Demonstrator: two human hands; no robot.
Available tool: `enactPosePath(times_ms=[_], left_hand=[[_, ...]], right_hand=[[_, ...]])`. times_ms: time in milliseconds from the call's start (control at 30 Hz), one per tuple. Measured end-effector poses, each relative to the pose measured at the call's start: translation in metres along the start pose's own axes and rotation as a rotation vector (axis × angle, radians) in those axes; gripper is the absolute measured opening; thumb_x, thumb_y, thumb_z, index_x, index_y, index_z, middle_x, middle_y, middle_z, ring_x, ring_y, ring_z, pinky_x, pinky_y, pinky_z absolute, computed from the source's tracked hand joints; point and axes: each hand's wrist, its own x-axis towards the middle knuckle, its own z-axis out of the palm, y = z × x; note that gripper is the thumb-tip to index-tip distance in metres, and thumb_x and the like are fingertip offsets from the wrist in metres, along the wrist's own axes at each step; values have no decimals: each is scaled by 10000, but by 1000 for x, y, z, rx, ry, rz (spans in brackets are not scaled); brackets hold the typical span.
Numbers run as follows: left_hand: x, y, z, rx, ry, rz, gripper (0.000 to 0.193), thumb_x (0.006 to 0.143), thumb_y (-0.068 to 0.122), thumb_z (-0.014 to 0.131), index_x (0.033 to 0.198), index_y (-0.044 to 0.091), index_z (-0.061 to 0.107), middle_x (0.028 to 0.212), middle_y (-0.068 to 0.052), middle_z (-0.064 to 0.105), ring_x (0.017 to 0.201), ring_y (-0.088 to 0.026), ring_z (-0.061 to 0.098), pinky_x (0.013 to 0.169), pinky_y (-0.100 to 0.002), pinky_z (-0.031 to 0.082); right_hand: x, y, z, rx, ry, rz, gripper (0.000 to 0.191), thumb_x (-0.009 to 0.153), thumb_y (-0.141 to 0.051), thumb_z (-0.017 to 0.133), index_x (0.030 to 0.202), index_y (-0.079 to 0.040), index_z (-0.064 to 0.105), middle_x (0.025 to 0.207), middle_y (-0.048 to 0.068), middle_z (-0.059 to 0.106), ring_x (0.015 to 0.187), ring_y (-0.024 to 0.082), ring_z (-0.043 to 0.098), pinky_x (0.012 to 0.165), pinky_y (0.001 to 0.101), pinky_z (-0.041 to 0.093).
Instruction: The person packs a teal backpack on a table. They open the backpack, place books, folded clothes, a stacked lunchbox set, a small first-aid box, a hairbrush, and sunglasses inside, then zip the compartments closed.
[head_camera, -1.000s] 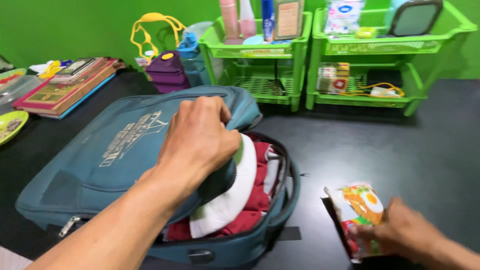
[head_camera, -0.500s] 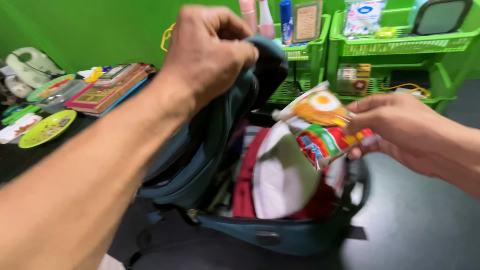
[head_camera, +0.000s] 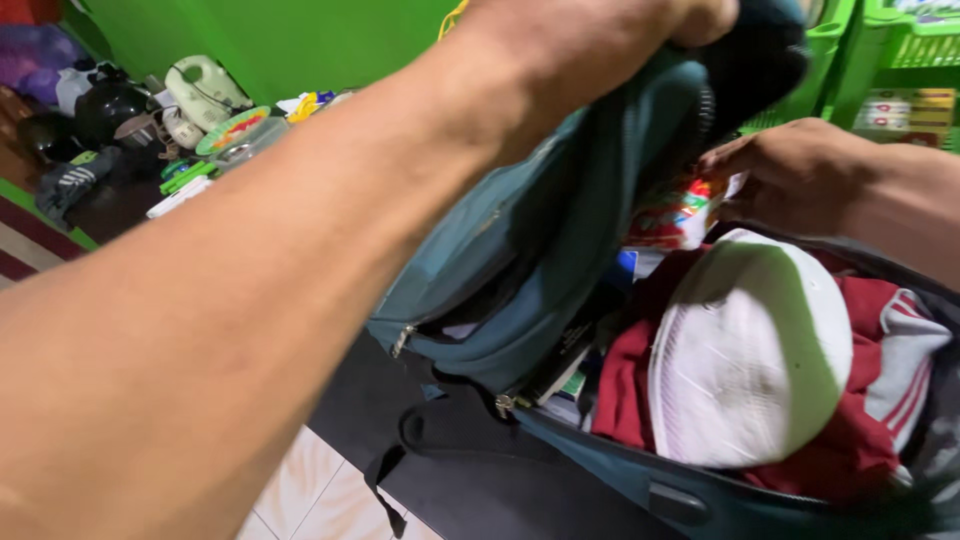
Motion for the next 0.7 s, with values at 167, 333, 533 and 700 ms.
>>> enactPosePath(times_ms=[167, 333, 533, 700], left_hand=[[6, -15, 4, -84, -46, 57, 159, 744, 223, 742, 725, 71, 701, 649, -16, 640, 565, -115, 570, 531, -311, 457], [12, -27, 12, -133, -39, 106, 186, 741, 248, 733, 694, 75, 682, 623, -17, 615, 546, -126, 544, 519, -327, 437], [23, -13, 29, -203, 95, 212, 222, 737, 277, 723, 656, 80, 659, 593, -19, 585, 524, -139, 514, 505, -346, 414], [15, 14, 79, -85, 311, 50, 373, 648, 355, 727, 913, 95, 684, 877, -81, 709, 875, -235, 688, 762, -355, 565]], right_hand=[[11, 13, 28, 35, -62, 43, 241, 971, -159, 540, 1159, -60, 652, 1191, 131, 714, 1017, 244, 687, 834, 373, 568], [31, 35, 101, 104, -416, -114, 342, 922, -155, 628, 1256, -80, 626, 1252, 119, 697, 1067, 241, 680, 836, 396, 588], [7, 46, 43, 140, -519, -308, 529, 863, -150, 733, 1371, -103, 595, 1326, 105, 676, 1127, 238, 672, 837, 424, 611], [-72, 55, -44, -506, -177, -307, 638, 780, -163, 786, 1389, -112, 601, 1310, 126, 701, 1166, 256, 689, 902, 450, 611]])
